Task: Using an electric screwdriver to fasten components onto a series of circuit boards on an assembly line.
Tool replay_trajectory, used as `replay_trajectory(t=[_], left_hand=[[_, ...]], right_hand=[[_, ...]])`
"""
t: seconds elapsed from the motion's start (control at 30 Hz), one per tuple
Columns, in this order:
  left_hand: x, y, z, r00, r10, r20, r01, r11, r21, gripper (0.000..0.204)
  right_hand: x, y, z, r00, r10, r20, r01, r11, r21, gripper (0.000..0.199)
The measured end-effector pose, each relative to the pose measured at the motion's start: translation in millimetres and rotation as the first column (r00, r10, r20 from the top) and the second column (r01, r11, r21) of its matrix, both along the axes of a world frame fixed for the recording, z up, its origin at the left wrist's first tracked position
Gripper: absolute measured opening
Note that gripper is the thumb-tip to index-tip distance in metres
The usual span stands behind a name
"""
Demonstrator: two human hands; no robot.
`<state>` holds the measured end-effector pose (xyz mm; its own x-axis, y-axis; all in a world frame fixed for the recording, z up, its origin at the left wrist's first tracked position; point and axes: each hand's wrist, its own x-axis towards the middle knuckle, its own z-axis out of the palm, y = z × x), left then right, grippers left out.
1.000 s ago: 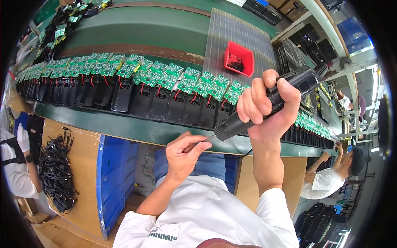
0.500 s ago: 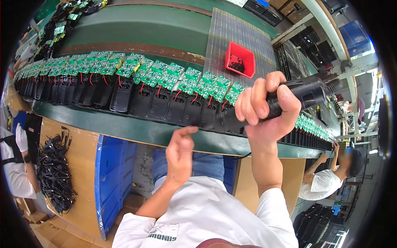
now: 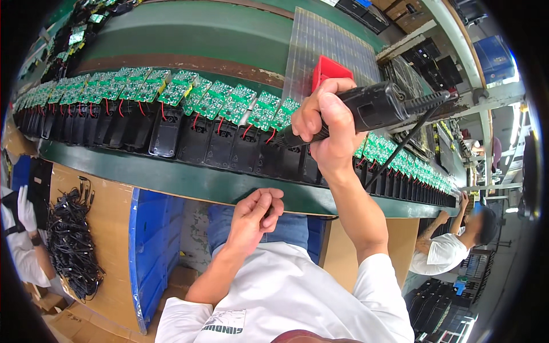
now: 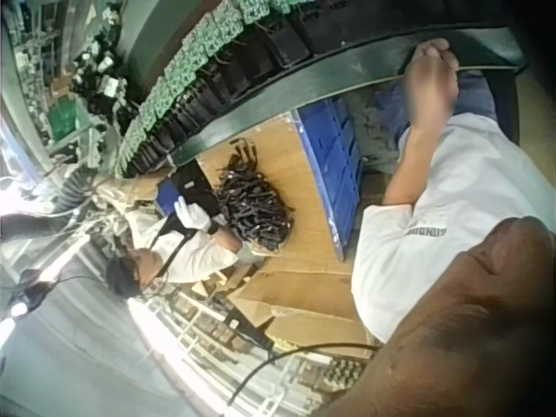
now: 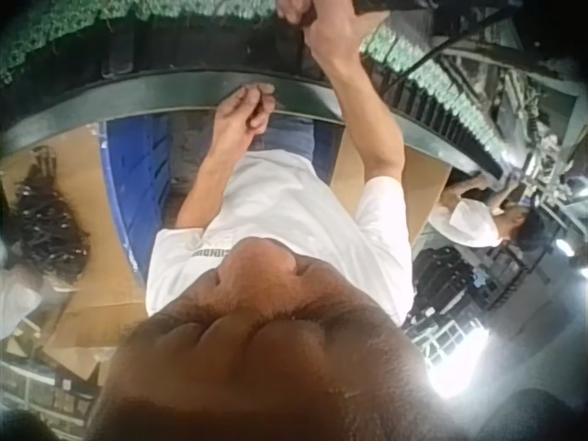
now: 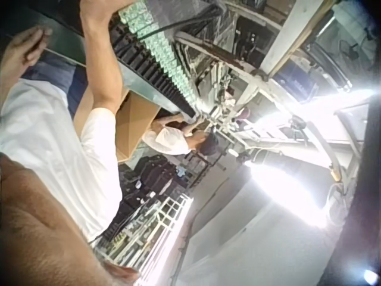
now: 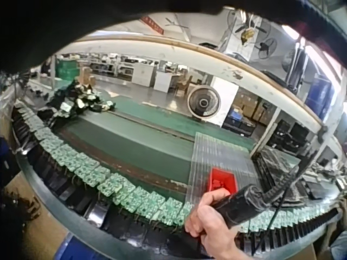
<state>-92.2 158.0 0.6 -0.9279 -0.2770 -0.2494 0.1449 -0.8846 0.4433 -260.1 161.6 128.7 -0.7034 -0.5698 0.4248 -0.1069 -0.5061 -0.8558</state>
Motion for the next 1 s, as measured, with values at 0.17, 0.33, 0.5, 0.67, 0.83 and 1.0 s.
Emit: replay_trajectory(t=[0.17, 0.33, 0.5, 0.67, 0.83, 1.0], left_hand=[[3, -3, -3, 0.995, 0.012, 0.096, 0.0, 0.993, -0.121, 0.035], [-1, 3, -7, 0.971, 0.148, 0.19, -0.083, 0.945, -0.316, 0.047], [-8, 4, 3, 0.958, 0.268, 0.099, -0.154, 0.776, -0.612, 0.045], [-8, 2, 16, 0.965, 0.25, 0.076, -0.145, 0.757, -0.637, 0.024], [-14, 0, 25, 0.945, 0.313, -0.093, -0.261, 0.55, -0.794, 0.003], [-21, 10, 23, 0.953, 0.283, -0.109, -0.273, 0.644, -0.715, 0.009]], right_hand=[[2, -7, -11, 0.998, 0.045, -0.048, -0.044, 0.999, 0.017, 0.005], [0, -7, -17, 0.988, 0.154, -0.027, -0.147, 0.975, 0.167, 0.008], [0, -2, -25, 0.971, 0.203, 0.125, -0.195, 0.978, -0.071, 0.004], [2, 3, 12, 0.99, 0.05, 0.129, -0.045, 0.998, -0.039, 0.004], [-5, 55, 35, 0.941, 0.283, 0.183, -0.237, 0.942, -0.24, 0.013], [-11, 81, 36, 0.921, 0.307, 0.239, -0.256, 0.941, -0.221, 0.014]])
